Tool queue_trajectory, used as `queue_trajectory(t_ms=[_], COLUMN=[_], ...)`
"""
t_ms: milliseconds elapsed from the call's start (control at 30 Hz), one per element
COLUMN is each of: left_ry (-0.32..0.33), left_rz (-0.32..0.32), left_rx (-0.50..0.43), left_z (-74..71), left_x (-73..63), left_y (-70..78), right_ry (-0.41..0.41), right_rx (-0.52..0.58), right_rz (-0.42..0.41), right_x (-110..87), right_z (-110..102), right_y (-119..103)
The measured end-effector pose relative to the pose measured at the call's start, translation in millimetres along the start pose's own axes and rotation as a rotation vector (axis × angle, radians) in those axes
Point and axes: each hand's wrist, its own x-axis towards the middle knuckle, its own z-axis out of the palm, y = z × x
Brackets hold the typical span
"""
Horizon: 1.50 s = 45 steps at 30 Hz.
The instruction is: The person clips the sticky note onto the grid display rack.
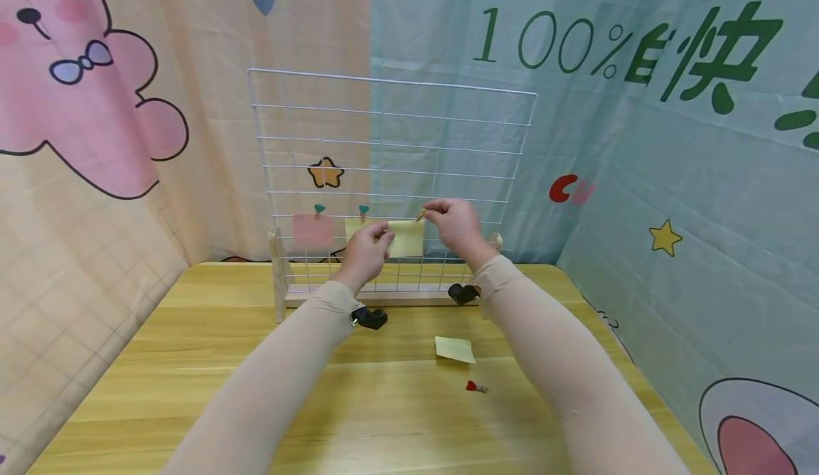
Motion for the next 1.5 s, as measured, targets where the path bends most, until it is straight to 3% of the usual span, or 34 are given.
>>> queue_trajectory(t_ms=[367, 800, 1133, 1500], left_ry=[0.018, 0.063, 0.118, 0.196], left_rz=[0.009, 0.001, -0.009, 0.014], left_rx=[0.043, 0.065, 0.048, 0.13], left_z=[9.1, 13.9, 19.1, 24.3], left_x=[3.4, 4.1, 5.9, 8.4], left_y=[4.2, 2.6, 3.2, 5.2], right_ry=[0.002, 0.003, 0.014, 0.007], right_rx=[-0.113, -0.139, -0.186, -0.221], right_rz=[-0.008, 0.011, 0.002, 0.028], right_x=[3.5, 5.6, 9.8, 12.9], right_z=[4.5, 8.5, 9.7, 10.4], right_y=[-2.1, -5.7, -8.7, -13.0])
